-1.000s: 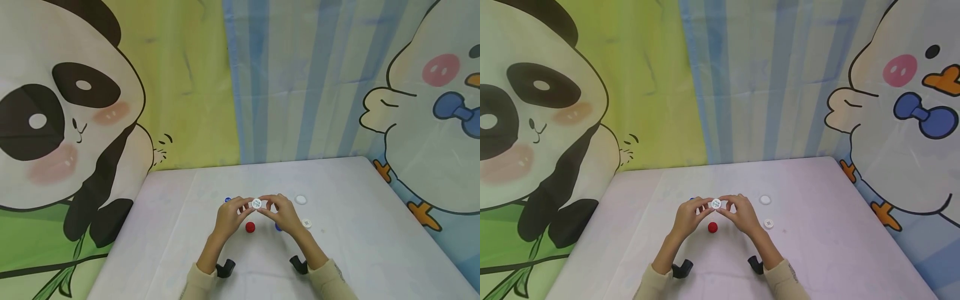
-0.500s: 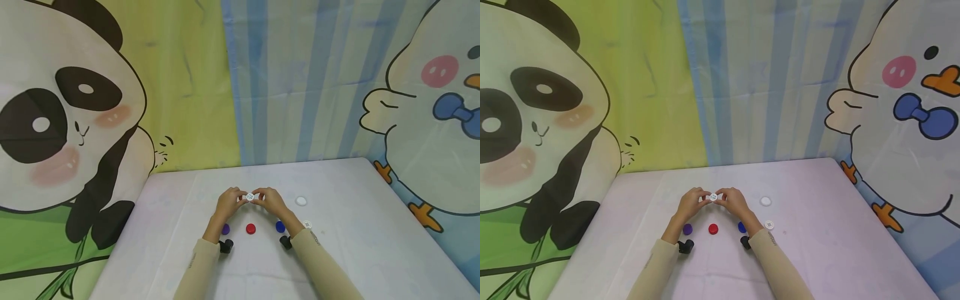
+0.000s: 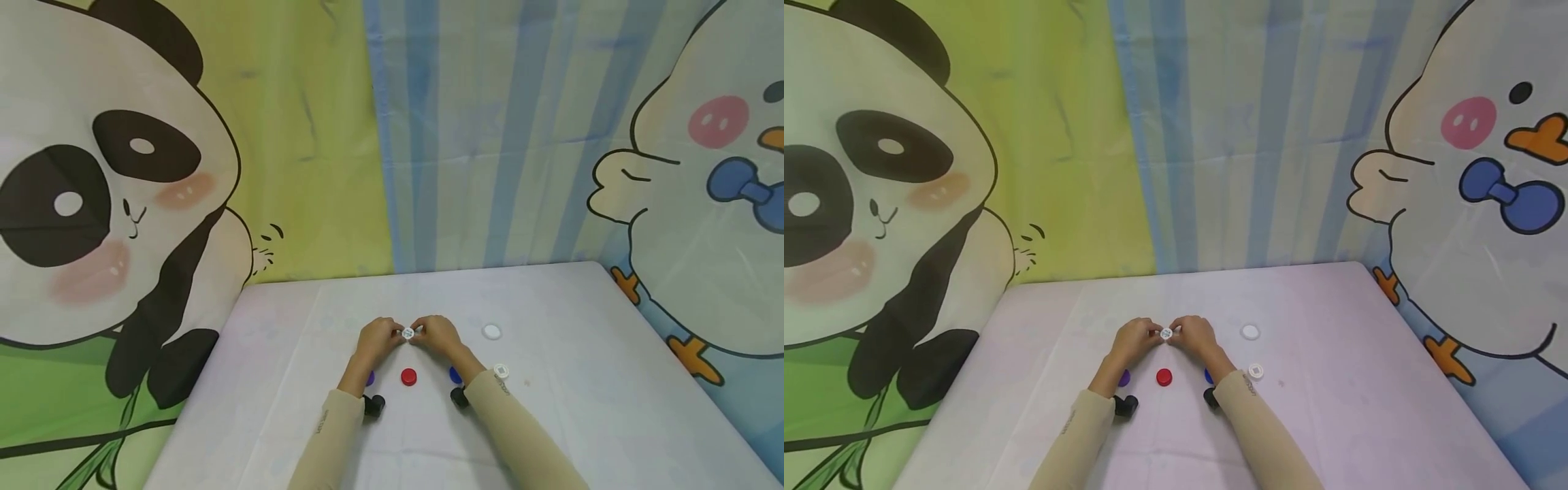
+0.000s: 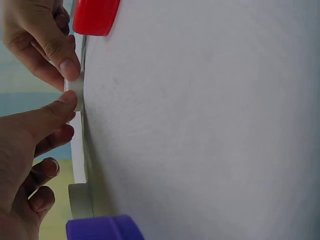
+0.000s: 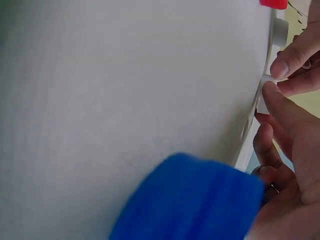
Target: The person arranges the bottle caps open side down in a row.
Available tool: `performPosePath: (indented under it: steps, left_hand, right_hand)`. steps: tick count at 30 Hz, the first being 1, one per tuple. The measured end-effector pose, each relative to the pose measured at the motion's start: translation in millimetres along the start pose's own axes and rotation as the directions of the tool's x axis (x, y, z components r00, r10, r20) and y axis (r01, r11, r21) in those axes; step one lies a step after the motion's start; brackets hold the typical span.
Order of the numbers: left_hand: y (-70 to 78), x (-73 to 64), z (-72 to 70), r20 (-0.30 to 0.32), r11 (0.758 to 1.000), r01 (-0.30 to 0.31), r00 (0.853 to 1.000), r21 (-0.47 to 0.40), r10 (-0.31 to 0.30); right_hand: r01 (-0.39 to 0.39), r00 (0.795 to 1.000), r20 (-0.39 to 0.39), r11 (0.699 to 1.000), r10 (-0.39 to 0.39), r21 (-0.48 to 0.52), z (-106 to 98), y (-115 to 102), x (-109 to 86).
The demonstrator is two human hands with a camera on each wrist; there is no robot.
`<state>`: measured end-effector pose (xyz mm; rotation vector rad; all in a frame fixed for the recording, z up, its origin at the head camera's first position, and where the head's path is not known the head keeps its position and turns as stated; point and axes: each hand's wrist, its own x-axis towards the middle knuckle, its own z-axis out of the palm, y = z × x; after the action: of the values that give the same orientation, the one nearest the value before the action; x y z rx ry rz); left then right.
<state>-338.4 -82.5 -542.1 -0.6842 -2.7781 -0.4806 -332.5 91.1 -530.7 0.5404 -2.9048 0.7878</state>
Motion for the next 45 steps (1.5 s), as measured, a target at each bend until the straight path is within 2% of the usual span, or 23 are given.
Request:
performPosePath:
  steps: [6,10,14,17,19,22,24,28,34,40,45]
  left_hand:
    - [0.7,0.5,3.1,-0.017,1.000,-0.008,1.000,0.004,0.008]
    - [3.4,-0.2,1.5,-0.004,1.000,0.010,1.000,-0.002,-0.010]
    - [11.3,-0.3,-5.5,0.005,0.998,0.060,0.998,0.018,-0.060]
    - [23.3,3.5,-14.9,-0.010,0.995,0.102,0.995,0.015,-0.102]
    - [34.4,7.6,-21.1,-0.011,0.993,0.112,0.994,-0.030,-0.112]
    - [52.8,15.3,-24.2,0.012,0.987,0.098,0.995,-0.125,-0.097]
    - [63.4,20.4,-21.1,0.029,0.980,0.092,0.996,-0.179,-0.089]
    - [76.1,28.5,-4.8,0.055,0.971,0.117,0.993,-0.209,-0.107]
    - [81.1,33.5,18.5,0.119,0.979,0.146,0.984,-0.139,-0.130]
    - [85.4,33.3,24.4,0.152,0.980,0.172,0.976,-0.102,-0.155]
    - [88.0,32.9,25.0,0.133,0.983,0.170,0.978,-0.072,-0.160]
  right_hand:
    - [0.032,0.999,-0.015,0.998,-0.033,-0.053,3.2,3.4,1.5]
    - [0.043,0.999,-0.005,0.998,-0.043,-0.056,-4.3,4.6,-0.3]
    - [-0.034,0.999,0.015,0.999,0.034,-0.010,-20.6,12.0,-6.6]
    - [-0.096,0.995,0.004,0.995,0.096,0.034,-36.1,19.4,-11.1]
    - [-0.129,0.992,-0.001,0.990,0.130,0.063,-46.4,23.3,-14.0]
    - [-0.182,0.983,0.011,0.980,0.182,0.085,-57.8,28.5,-17.6]
    - [-0.215,0.976,0.033,0.973,0.213,0.080,-61.4,32.2,-19.1]
    - [-0.225,0.973,0.073,0.973,0.221,0.051,-59.4,39.4,-20.0]
    - [-0.217,0.973,0.084,0.976,0.214,0.027,-50.0,47.1,-21.7]
    - [-0.210,0.977,0.055,0.977,0.208,0.038,-50.3,48.4,-26.9]
    - [-0.205,0.978,0.044,0.976,0.203,0.067,-50.8,50.3,-29.3]
